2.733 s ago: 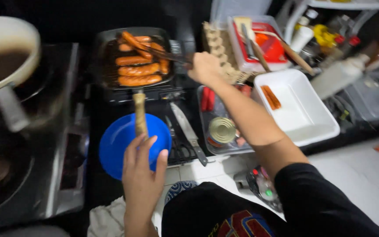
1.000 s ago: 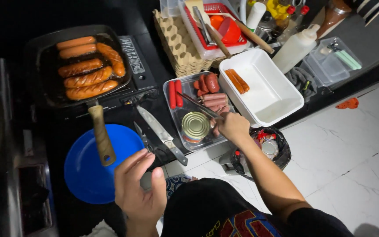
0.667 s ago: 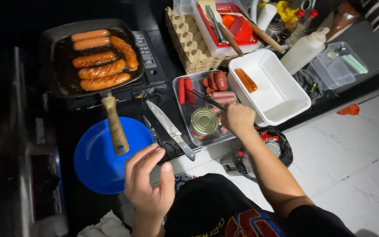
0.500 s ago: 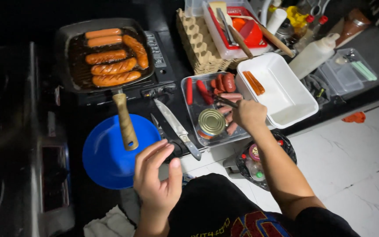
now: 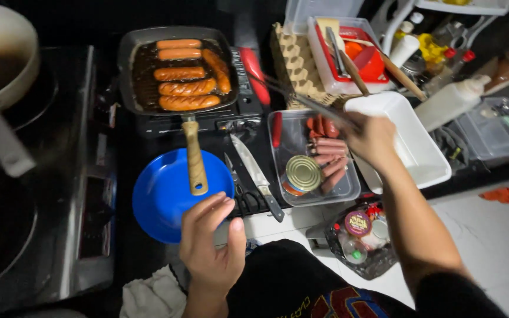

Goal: Frying sausages in a grill pan on a stove and organizing them into a plastic container using tongs.

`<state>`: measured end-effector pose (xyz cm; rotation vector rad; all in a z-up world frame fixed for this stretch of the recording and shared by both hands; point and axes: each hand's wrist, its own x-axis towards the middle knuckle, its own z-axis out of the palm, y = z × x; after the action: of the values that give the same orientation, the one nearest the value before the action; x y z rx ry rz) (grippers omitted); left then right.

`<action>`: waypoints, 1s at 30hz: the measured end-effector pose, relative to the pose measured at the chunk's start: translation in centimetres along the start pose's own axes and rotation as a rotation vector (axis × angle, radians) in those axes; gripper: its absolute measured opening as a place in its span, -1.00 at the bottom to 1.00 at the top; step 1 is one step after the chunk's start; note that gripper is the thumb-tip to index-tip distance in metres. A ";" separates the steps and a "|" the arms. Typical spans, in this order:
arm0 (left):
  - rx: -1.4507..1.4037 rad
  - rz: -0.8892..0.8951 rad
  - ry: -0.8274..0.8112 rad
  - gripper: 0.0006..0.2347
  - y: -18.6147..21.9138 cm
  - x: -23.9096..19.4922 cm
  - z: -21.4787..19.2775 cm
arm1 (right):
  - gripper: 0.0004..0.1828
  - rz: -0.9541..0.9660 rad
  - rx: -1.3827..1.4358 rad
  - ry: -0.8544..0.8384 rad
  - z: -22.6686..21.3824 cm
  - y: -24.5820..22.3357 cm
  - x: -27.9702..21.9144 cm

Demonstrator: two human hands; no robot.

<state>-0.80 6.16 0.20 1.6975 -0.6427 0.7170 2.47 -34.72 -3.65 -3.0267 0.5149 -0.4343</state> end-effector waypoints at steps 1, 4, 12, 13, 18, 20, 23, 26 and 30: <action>0.012 -0.002 0.009 -0.84 0.2 -0.2 -0.2 | -0.63 -0.014 0.005 -0.001 0.5 -2.1 3.1; 0.064 -0.025 0.079 -0.83 0.6 -1.2 -1.1 | -0.78 -0.325 -0.175 0.225 1.9 -8.5 11.5; 0.266 -0.177 0.260 -0.79 0.9 -3.9 -2.9 | -0.70 -0.623 -0.748 -0.042 5.9 -18.4 24.5; 0.275 -0.180 0.269 -0.79 1.0 -4.0 -3.1 | -0.70 -0.636 -0.746 -0.037 6.0 -18.4 25.0; 0.298 -0.225 0.296 -0.78 1.4 -4.3 -2.8 | -0.73 -0.722 -0.738 0.043 5.5 -18.9 26.6; 0.301 -0.225 0.291 -0.78 1.5 -4.5 -2.7 | -0.73 -0.685 -0.763 -0.023 4.2 -19.6 26.6; 0.297 -0.206 0.291 -0.77 1.4 -4.5 -2.6 | -0.67 -0.598 -0.738 -0.102 1.8 -20.1 26.2; 0.301 -0.194 0.288 -0.78 1.5 -4.6 -2.5 | -0.50 -0.536 -0.695 -0.143 -0.5 -20.1 25.1; 0.319 -0.185 0.247 -0.78 1.6 -4.6 -2.4 | -0.42 -0.546 -0.706 -0.187 -1.6 -19.8 23.8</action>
<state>-5.36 8.33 -1.78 1.8885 -0.2013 0.9131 29.88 -23.84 5.98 -3.8185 -0.2529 0.0554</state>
